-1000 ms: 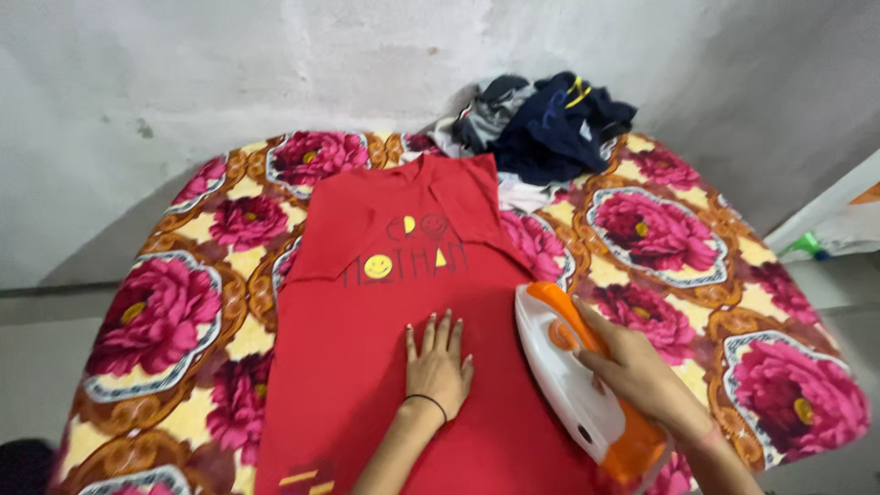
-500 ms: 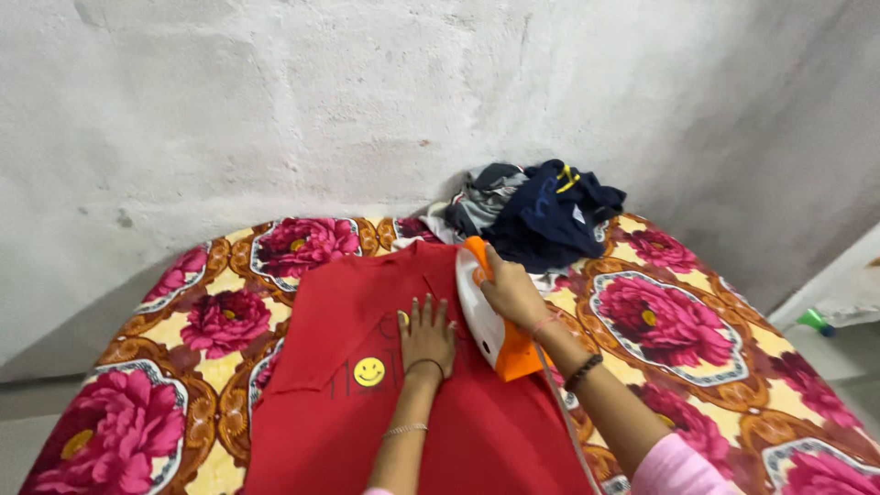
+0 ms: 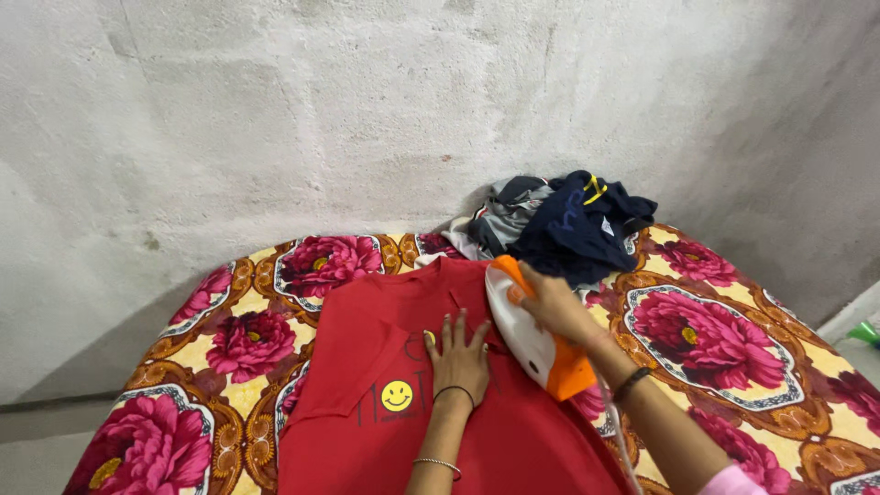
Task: The person irons a red t-shirt on a floral bedsheet, smoothing it with both hands and using an electric iron to press the front and sleeves. After finishing the red shirt, the person picks up a dark blue t-shirt and begins to smooth it out for ironing.
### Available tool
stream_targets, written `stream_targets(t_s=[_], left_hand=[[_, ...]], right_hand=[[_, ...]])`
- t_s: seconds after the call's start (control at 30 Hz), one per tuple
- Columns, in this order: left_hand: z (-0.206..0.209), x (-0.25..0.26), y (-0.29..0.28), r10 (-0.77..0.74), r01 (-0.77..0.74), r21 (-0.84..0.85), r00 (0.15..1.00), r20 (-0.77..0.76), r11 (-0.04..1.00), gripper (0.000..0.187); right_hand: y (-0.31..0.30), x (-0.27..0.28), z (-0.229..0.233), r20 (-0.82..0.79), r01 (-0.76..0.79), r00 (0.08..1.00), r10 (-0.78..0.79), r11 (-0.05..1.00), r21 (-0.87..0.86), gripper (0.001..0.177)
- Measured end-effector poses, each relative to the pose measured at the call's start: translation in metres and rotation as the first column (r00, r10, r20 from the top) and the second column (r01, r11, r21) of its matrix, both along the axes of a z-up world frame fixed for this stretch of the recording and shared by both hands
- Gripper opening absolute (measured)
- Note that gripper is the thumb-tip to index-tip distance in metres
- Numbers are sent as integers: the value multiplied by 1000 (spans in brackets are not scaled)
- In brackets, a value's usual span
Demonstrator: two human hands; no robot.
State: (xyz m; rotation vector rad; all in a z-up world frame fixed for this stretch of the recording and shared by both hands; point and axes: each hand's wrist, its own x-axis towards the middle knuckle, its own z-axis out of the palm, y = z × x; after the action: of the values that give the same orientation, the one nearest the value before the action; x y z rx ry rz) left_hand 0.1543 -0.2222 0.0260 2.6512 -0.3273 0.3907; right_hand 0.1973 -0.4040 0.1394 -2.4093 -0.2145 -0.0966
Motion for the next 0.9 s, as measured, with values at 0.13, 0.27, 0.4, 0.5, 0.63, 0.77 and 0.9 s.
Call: stream_targets(t_s=[0.13, 0.27, 0.4, 0.5, 0.63, 0.77, 0.9], left_hand=[[-2, -6, 5, -129, 130, -107, 991, 19, 986, 29], [-8, 0, 3, -55, 68, -116, 992, 112, 991, 21], [-19, 3, 3, 16, -7, -121, 997, 76, 993, 28], [-19, 7, 3, 73, -63, -98, 993, 94, 993, 46], [-13, 4, 3, 79, -71, -107, 994, 70, 992, 51], [-6, -3, 6, -45, 49, -78, 997, 57, 996, 31], [3, -1, 5, -47, 44, -50, 997, -59, 998, 22]], right_hand=[[-14, 4, 37, -73, -11, 997, 27, 978, 207, 72], [-15, 3, 39, -38, -106, 993, 115, 977, 184, 74], [7, 7, 13, -70, -130, 988, 138, 986, 101, 74], [24, 28, 9, -12, -204, 979, 205, 978, 38, 73], [32, 49, 14, -31, -189, 982, 188, 981, -46, 73], [19, 52, 15, -39, -257, 966, 255, 966, -27, 74], [17, 57, 19, -46, -210, 977, 210, 978, -4, 72]])
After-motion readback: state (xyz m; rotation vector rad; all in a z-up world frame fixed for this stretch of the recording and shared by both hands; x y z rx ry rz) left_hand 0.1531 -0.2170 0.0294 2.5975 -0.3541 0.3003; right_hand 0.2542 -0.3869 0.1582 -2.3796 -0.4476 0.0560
